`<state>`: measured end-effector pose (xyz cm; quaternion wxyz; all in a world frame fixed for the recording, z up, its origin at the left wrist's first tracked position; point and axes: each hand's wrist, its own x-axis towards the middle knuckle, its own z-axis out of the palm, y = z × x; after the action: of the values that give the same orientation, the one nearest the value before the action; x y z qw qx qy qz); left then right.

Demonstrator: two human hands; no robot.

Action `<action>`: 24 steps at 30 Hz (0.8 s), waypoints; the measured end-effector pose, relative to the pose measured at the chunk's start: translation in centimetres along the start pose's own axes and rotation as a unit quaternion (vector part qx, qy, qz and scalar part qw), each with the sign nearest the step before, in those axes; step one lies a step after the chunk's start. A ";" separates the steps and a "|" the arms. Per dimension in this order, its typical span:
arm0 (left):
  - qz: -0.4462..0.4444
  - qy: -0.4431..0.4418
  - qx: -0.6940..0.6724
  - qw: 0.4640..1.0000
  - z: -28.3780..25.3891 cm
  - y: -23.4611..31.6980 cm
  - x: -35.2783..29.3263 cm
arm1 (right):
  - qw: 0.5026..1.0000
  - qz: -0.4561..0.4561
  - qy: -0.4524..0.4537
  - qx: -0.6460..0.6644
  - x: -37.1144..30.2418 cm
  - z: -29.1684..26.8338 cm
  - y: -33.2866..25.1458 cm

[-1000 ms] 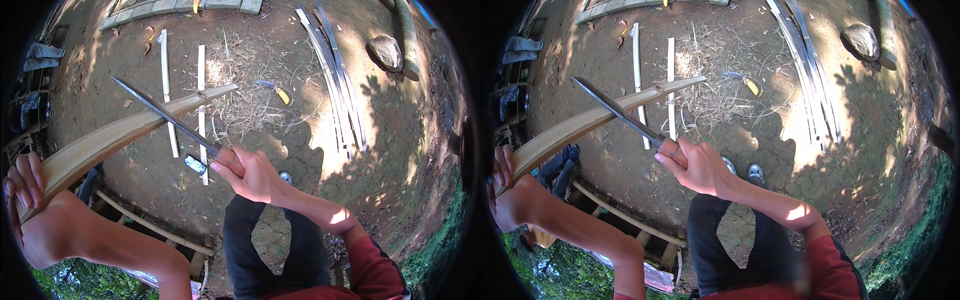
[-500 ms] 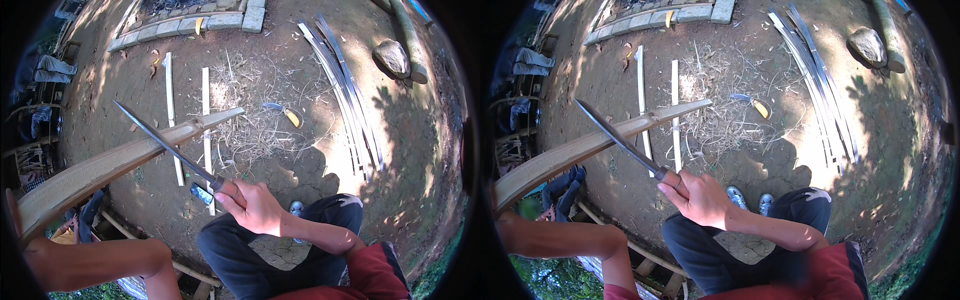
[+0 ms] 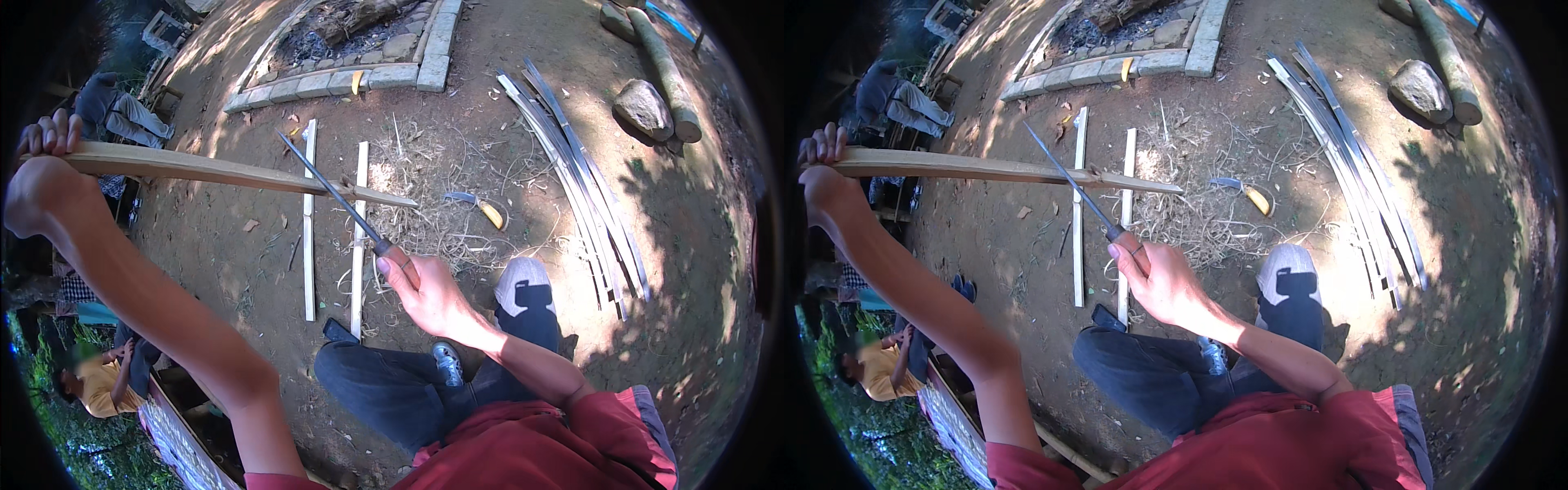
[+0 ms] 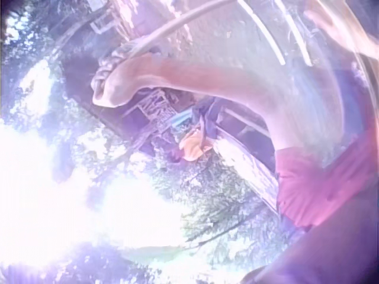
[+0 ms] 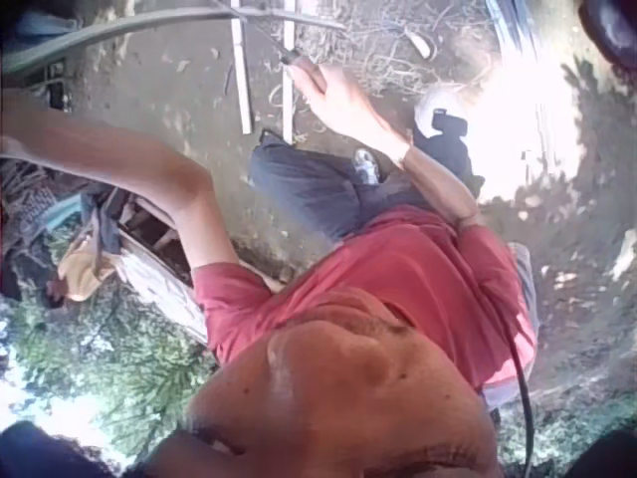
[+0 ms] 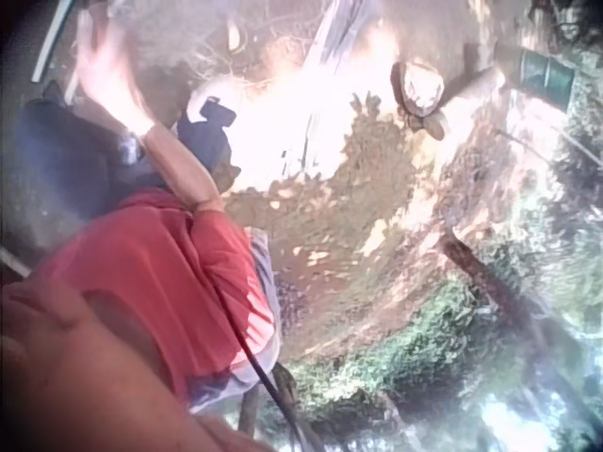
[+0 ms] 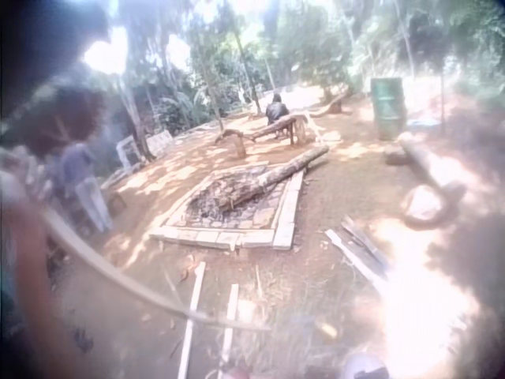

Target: The person shaves a piece of wood using a small yellow knife and a larger bladed tool.

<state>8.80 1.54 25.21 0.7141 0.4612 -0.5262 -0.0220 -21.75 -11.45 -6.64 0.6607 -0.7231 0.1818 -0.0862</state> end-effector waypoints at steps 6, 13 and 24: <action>-0.050 -0.108 -0.074 0.990 -1.4 1.1 0.6 | 0.991 -0.107 0.076 0.008 -2.7 0.8 1.4; -0.018 0.031 0.000 0.999 6.1 0.9 -2.9 | 0.998 -0.048 0.028 0.023 -3.0 -2.6 1.9; 0.007 0.013 0.027 1.000 6.3 3.3 -1.1 | 0.999 -0.005 0.045 0.009 -2.4 -2.8 6.7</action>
<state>1.92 -0.03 26.86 0.7079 0.4772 -0.5207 0.0032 -25.95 -13.54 -12.64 0.6581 -0.7131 0.2075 -0.1238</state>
